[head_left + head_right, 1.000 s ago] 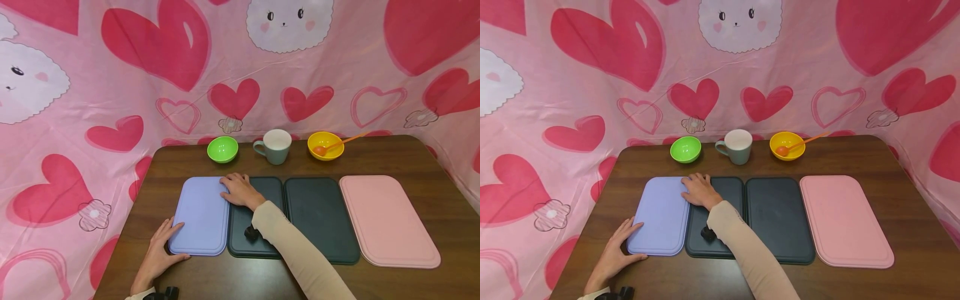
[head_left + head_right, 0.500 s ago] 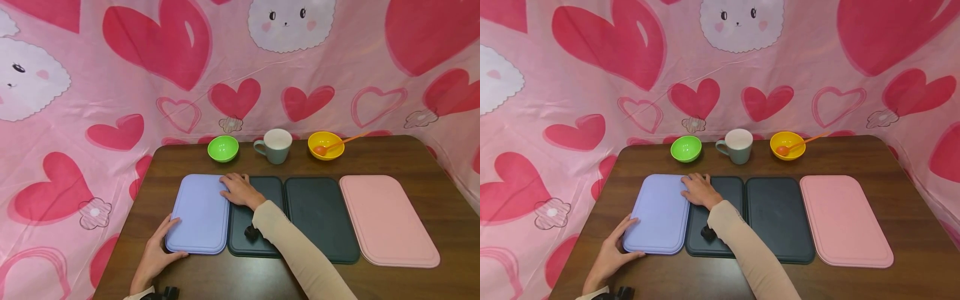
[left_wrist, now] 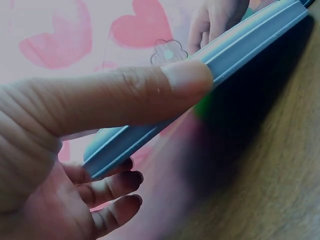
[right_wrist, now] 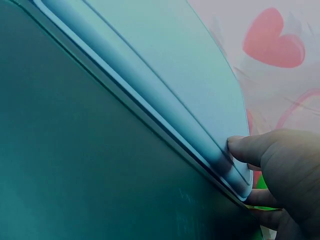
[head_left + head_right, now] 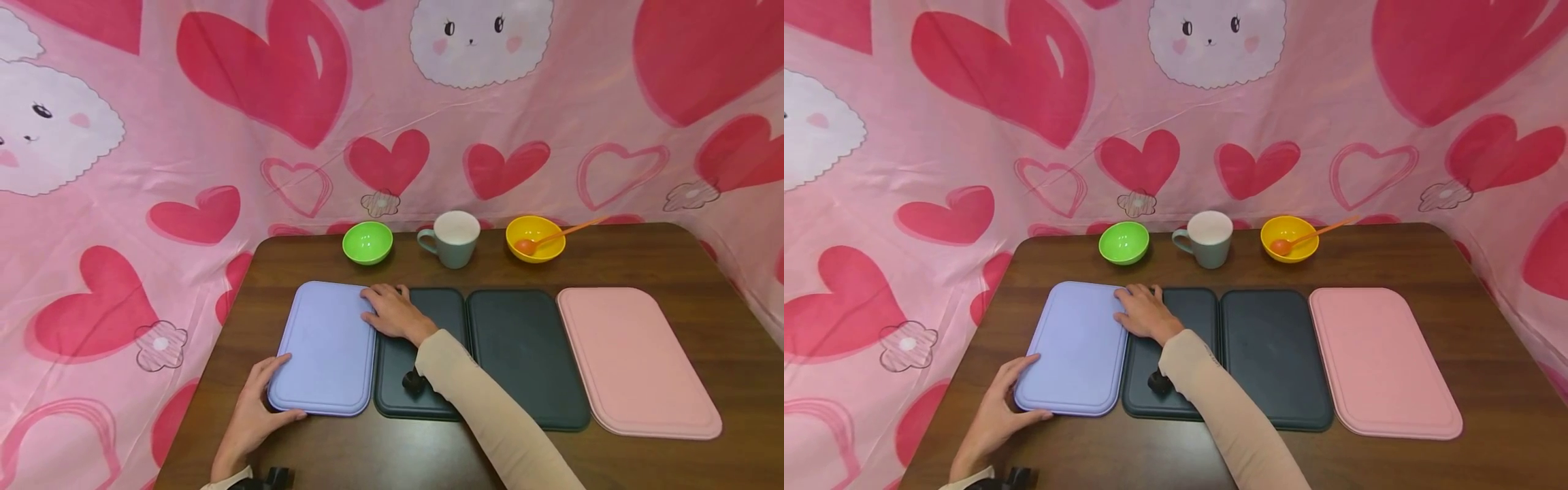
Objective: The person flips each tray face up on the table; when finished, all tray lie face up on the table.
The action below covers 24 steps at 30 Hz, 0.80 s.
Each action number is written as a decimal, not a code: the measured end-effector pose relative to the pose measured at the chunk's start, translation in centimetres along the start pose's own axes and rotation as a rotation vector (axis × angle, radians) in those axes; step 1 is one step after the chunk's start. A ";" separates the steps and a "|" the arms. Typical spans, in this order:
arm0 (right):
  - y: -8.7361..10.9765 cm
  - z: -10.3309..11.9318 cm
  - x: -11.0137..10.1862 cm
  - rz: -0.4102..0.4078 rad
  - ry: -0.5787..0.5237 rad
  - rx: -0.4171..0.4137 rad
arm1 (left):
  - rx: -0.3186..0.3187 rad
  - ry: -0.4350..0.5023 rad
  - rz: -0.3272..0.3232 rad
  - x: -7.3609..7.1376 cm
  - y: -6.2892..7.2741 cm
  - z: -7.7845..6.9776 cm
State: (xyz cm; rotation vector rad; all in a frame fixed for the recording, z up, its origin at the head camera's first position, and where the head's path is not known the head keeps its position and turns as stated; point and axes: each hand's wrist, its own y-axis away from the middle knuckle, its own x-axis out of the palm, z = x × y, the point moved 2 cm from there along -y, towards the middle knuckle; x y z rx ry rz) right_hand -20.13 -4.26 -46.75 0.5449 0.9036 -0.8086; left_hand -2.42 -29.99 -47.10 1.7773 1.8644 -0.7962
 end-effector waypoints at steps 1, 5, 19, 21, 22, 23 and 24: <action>0.0 0.0 0.0 0.001 0.000 0.000 | 0.002 0.002 -0.002 0.0 0.0 0.0; 0.2 0.0 0.0 -0.005 -0.003 -0.003 | 0.008 0.016 -0.008 -0.1 0.1 -0.2; 0.5 0.7 0.1 -0.030 -0.035 -0.011 | 0.045 0.060 -0.056 -0.3 0.2 -0.7; 0.6 0.8 0.0 -0.036 -0.037 -0.018 | 0.056 0.066 -0.062 -0.4 0.2 -0.7; 0.6 0.8 0.0 -0.038 -0.037 -0.019 | 0.060 0.074 -0.064 -0.4 0.2 -0.8; 0.7 0.9 0.0 -0.039 -0.038 -0.021 | 0.065 0.082 -0.067 -0.4 0.2 -0.8; 0.7 0.9 0.0 -0.038 -0.040 -0.021 | 0.068 0.086 -0.071 -0.4 0.2 -0.8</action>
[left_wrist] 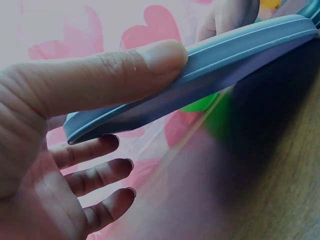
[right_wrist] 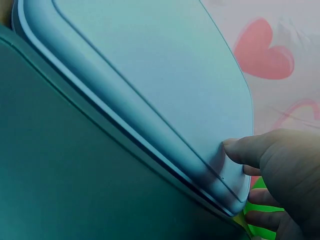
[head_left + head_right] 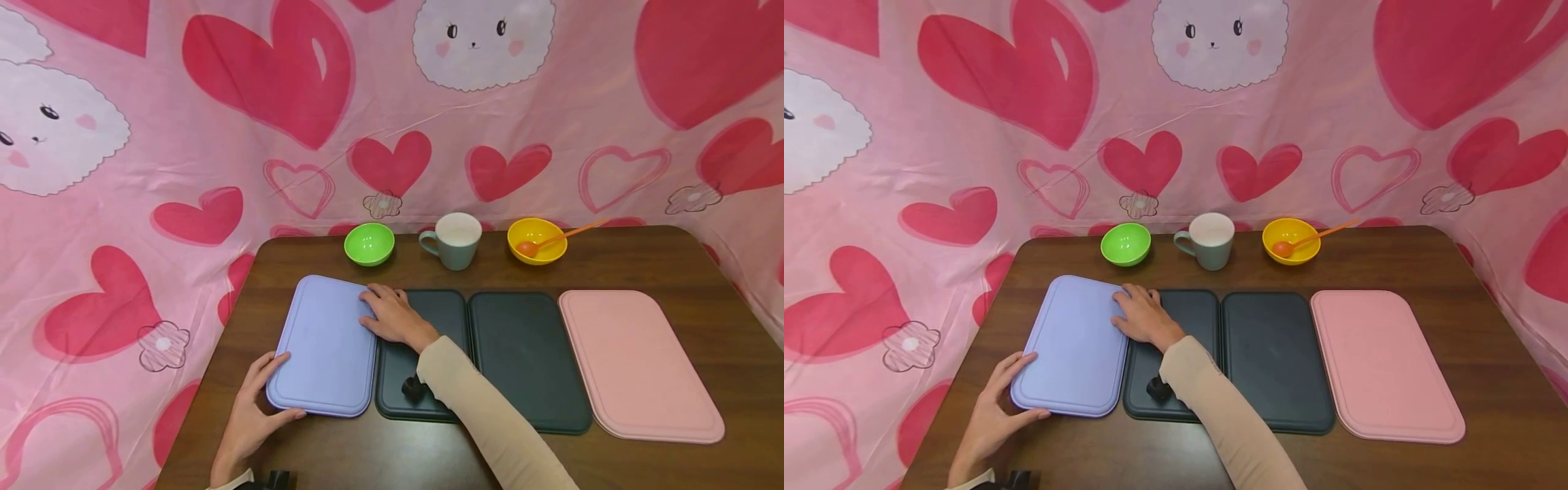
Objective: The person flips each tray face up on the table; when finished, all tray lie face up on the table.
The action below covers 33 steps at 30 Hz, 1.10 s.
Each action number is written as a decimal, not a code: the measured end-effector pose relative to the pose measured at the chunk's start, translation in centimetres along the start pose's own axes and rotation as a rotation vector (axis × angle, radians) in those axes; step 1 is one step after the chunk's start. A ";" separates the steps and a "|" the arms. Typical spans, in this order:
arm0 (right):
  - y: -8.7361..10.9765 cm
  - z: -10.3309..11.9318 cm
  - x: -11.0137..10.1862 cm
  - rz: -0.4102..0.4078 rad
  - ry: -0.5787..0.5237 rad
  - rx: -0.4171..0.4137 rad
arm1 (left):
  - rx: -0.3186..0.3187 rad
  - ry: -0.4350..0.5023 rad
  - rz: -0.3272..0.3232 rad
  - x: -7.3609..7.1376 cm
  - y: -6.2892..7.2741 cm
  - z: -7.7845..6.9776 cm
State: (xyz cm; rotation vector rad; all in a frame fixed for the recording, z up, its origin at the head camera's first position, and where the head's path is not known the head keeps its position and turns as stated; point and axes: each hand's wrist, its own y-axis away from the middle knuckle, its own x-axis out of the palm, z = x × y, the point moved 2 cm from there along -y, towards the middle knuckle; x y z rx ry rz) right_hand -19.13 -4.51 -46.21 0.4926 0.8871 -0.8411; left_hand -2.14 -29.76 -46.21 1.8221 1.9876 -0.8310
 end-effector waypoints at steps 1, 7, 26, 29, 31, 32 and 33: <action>0.0 0.1 0.0 0.001 -0.003 -0.001 | 0.003 0.009 -0.003 0.0 0.0 0.0; 0.1 0.5 0.0 0.002 -0.033 -0.014 | 0.043 0.079 -0.038 0.0 0.2 -0.5; 0.4 1.8 -0.1 -0.011 -0.073 -0.040 | 0.180 0.224 -0.043 0.0 0.3 -2.0; 0.5 2.0 -0.1 -0.012 -0.083 -0.043 | 0.194 0.222 -0.048 0.1 0.3 -2.1; 0.5 2.1 -0.1 -0.014 -0.084 -0.046 | 0.211 0.214 -0.056 0.1 0.3 -2.1; 0.5 2.2 -0.1 -0.016 -0.084 -0.048 | 0.216 0.212 -0.058 0.2 0.3 -2.2; 0.6 2.3 -0.1 -0.019 -0.086 -0.052 | 0.221 0.209 -0.061 0.2 0.3 -2.2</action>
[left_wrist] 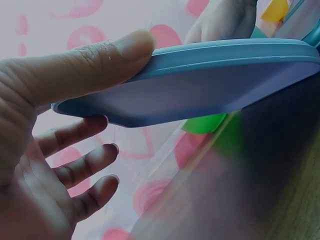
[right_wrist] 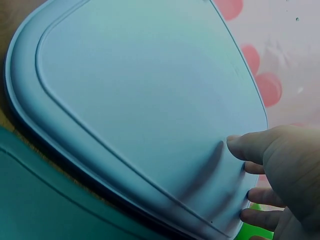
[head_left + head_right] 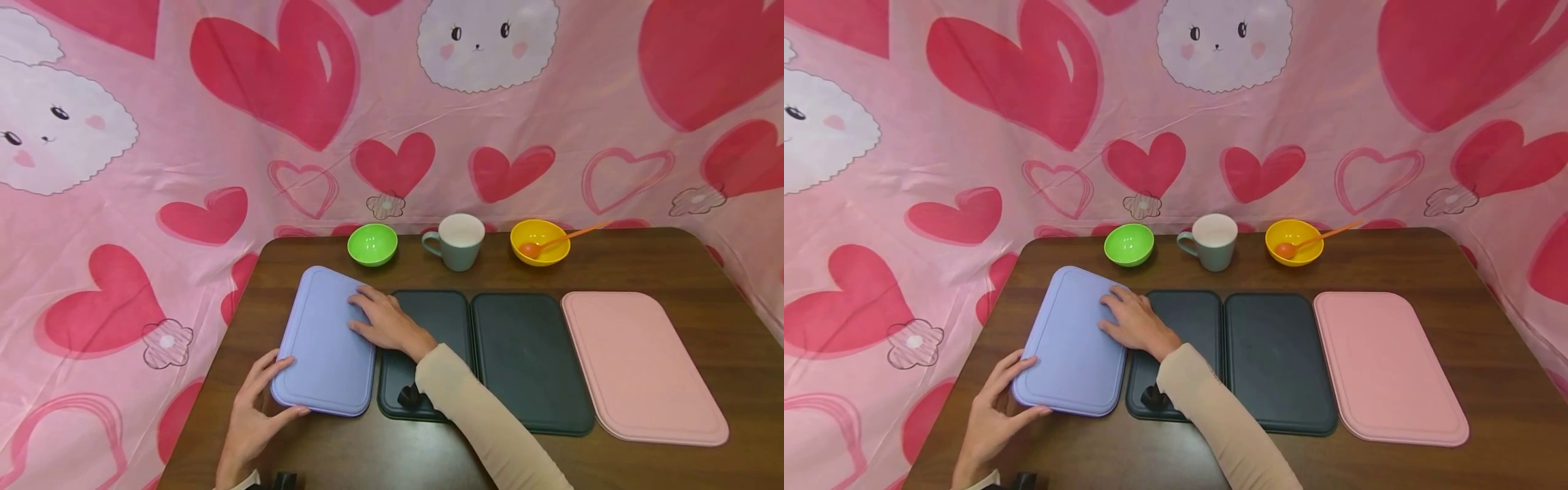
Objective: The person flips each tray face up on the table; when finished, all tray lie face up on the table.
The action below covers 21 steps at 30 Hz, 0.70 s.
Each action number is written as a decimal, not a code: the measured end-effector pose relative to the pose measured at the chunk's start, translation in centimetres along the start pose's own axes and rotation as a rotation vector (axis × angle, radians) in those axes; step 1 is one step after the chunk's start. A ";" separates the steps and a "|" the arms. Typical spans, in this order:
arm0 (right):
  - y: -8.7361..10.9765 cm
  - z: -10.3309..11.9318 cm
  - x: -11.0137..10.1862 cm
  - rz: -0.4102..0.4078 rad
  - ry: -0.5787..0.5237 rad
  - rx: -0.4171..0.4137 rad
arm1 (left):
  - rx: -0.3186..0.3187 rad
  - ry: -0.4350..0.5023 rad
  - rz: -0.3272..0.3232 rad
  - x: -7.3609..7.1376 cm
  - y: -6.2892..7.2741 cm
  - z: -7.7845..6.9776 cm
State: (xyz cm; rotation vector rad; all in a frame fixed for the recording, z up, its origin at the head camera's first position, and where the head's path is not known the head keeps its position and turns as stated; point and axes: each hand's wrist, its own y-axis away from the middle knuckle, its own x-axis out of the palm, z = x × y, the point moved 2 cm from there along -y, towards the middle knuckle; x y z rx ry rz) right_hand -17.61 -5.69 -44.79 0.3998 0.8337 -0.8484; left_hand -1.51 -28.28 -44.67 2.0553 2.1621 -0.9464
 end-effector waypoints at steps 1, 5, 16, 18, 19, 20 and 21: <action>0.0 0.1 0.0 -0.004 -0.002 -0.004 | 0.000 -0.001 -0.002 0.0 0.0 0.0; 0.2 0.5 -0.2 -0.017 -0.007 -0.023 | -0.003 -0.004 -0.005 0.1 0.0 -0.4; 0.5 1.7 -0.3 -0.037 -0.018 -0.062 | 0.097 0.024 -0.023 0.4 0.0 -1.0; 0.6 1.9 -0.4 -0.040 -0.016 -0.067 | 0.108 0.010 -0.027 0.4 -0.1 -1.2; 0.6 2.1 -0.4 -0.040 -0.014 -0.069 | 0.114 0.004 -0.028 0.4 -0.1 -1.3; 0.7 2.2 -0.4 -0.043 -0.011 -0.071 | 0.119 0.000 -0.029 0.4 -0.1 -1.4; 0.7 2.3 -0.5 -0.045 -0.007 -0.075 | 0.129 0.003 -0.033 0.5 -0.1 -1.5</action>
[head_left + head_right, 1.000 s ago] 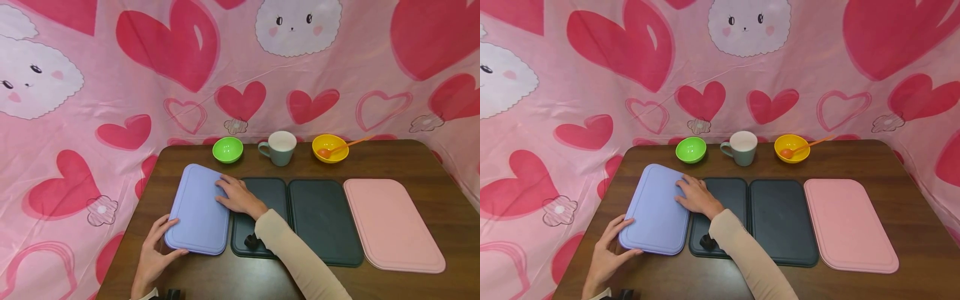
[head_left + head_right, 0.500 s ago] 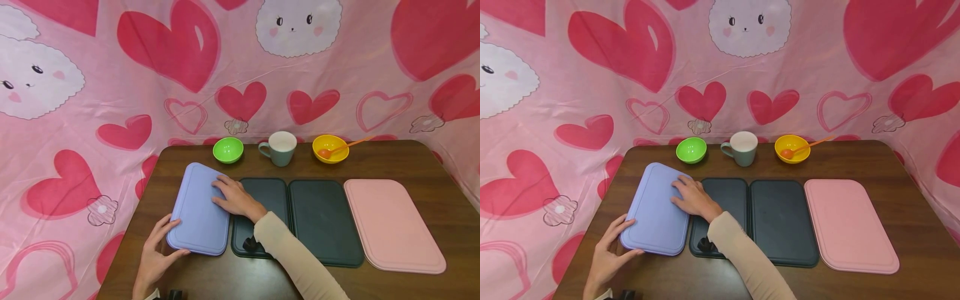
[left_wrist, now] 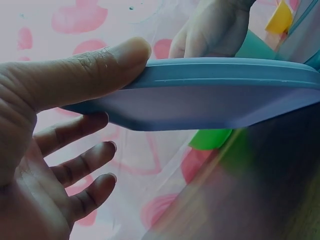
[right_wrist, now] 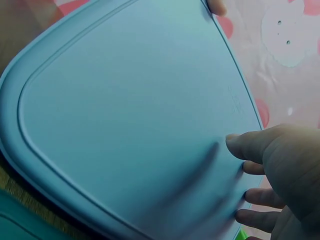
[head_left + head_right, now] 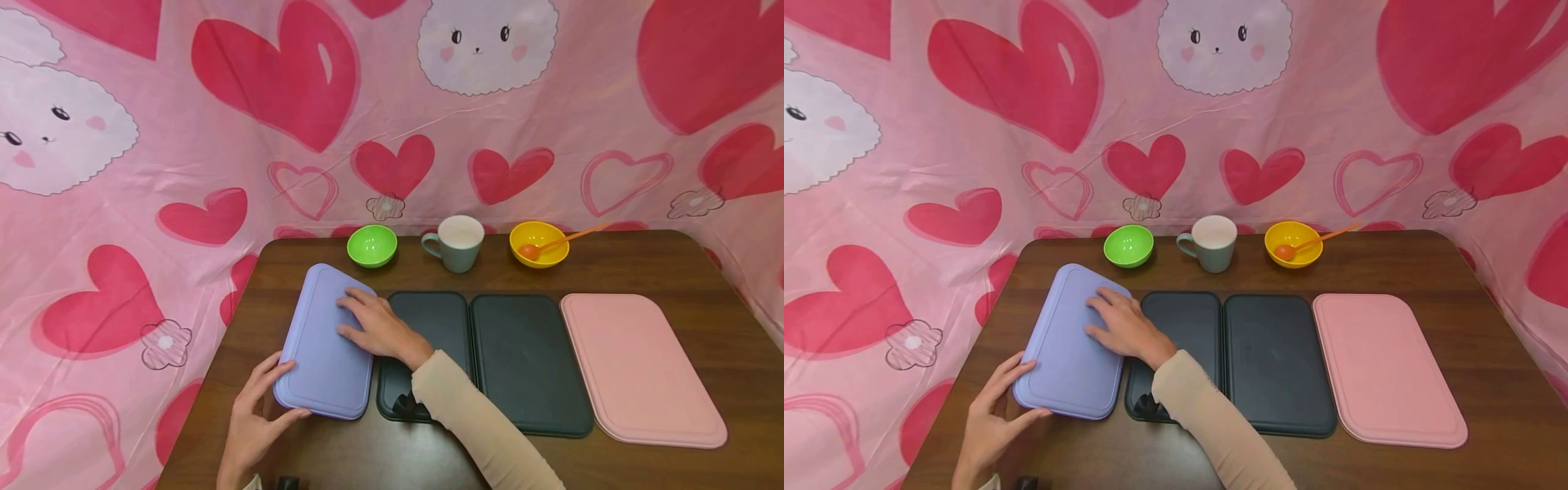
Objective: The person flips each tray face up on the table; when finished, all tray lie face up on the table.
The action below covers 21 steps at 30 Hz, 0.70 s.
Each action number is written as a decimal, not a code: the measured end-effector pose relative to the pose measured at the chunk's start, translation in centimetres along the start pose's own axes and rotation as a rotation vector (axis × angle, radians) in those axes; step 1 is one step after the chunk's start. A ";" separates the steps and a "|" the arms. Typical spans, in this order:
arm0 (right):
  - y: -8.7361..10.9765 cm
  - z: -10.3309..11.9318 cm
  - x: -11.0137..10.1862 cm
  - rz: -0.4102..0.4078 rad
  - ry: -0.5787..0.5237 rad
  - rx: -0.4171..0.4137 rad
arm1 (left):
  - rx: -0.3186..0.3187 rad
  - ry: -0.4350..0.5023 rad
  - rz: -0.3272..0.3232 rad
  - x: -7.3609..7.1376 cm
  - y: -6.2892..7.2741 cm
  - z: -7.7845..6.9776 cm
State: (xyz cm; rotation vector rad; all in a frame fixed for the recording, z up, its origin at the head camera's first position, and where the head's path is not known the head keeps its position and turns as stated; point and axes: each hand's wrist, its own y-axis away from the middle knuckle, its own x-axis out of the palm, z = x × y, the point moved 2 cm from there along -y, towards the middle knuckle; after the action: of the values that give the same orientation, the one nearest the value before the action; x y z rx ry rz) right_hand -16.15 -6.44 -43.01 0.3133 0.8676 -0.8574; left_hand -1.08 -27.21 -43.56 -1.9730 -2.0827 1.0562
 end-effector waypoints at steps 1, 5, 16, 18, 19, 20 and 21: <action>0.0 0.1 0.0 0.000 0.002 -0.004 | 0.012 -0.006 -0.001 0.0 0.0 -0.1; 0.2 0.6 -0.2 -0.008 0.003 -0.013 | 0.038 -0.006 -0.008 0.1 -0.1 -0.5; 0.6 1.8 -0.5 -0.017 -0.023 -0.023 | 0.128 -0.027 -0.029 0.0 -0.4 -1.1; 0.7 2.0 -0.6 -0.014 -0.028 -0.021 | 0.137 -0.032 -0.032 0.0 -0.5 -1.2; 0.8 2.1 -0.6 -0.013 -0.035 -0.021 | 0.140 -0.034 -0.034 0.0 -0.5 -1.2; 0.9 2.1 -0.7 -0.012 -0.043 -0.020 | 0.143 -0.036 -0.035 0.0 -0.5 -1.2; 0.9 2.2 -0.7 -0.012 -0.047 -0.023 | 0.144 -0.033 -0.035 0.0 -0.5 -1.2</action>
State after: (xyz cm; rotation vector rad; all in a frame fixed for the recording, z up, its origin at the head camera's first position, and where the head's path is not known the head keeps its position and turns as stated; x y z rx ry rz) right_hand -14.51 -6.75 -41.14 0.2677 0.8357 -0.8620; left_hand -0.88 -26.64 -42.38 -1.8573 -1.9875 1.2038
